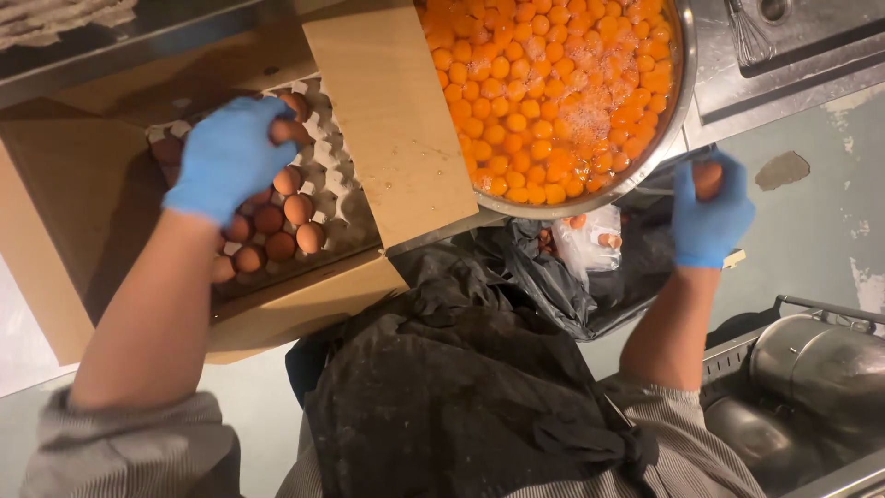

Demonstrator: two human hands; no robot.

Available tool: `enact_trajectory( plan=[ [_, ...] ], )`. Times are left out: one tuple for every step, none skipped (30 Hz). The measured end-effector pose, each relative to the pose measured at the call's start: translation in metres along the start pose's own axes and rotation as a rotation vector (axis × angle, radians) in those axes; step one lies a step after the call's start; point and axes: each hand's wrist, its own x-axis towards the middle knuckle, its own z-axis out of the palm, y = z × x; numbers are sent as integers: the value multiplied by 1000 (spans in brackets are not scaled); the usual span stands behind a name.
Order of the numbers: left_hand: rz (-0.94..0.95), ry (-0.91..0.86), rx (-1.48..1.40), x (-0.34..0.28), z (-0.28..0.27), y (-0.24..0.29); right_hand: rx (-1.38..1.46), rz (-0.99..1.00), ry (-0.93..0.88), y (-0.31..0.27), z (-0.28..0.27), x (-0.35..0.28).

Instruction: Crack eggs into a large metal bowl.

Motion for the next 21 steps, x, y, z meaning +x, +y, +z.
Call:
enact_trajectory(
  plan=[
    [1, -1, 2, -13, -15, 15, 1, 2, 1, 4, -6, -4],
    [18, 99, -221, -28, -31, 30, -134, 40, -159, 7, -10, -7],
    [35, 199, -443, -42, -46, 45, -268, 74, -320, 10, -14, -10],
    [35, 200, -439, -50, -48, 66, -265, 74, -319, 9, -12, -12],
    [-128, 213, -732, -58, -50, 87, -352, 47, -414, 7, -11, -15],
    [-292, 219, -1029, -64, -50, 109, -445, 18, -505, 7, -13, -17],
    [-287, 220, -1032, -63, -42, 123, -448, 18, -500, -24, -11, -15],
    [-44, 253, -929, -66, -33, 138, -264, -56, -410, -56, -12, -18],
    [197, 278, -818, -70, -24, 152, -78, -129, -320, -88, -12, -21],
    [195, 278, -823, -66, -15, 173, -82, -131, -323, -130, -14, -19],
    [236, 232, -795, -62, -6, 194, -28, -300, -259, -172, -16, -17],
    [280, 197, -761, -56, 1, 213, 32, -474, -186, -215, -14, -12],
    [281, 207, -759, -51, 7, 220, 35, -482, -181, -212, -2, -19],
    [311, 106, -839, -48, 13, 226, 143, -494, -243, -209, 9, -28],
    [342, 3, -919, -44, 20, 233, 251, -504, -306, -205, 21, -37],
    [337, 5, -917, -42, 21, 226, 256, -506, -309, -196, 28, -37],
    [369, 93, -807, -39, 22, 220, 229, -339, -253, -186, 35, -36],
    [402, 180, -696, -34, 23, 213, 200, -173, -195, -177, 43, -33],
    [398, 183, -694, -33, 11, 193, 203, -176, -197, -152, 47, -31],
    [328, 224, -651, -30, -2, 173, 171, -163, -185, -127, 52, -28],
    [259, 265, -608, -28, -14, 153, 139, -151, -172, -103, 58, -25]
  ],
)
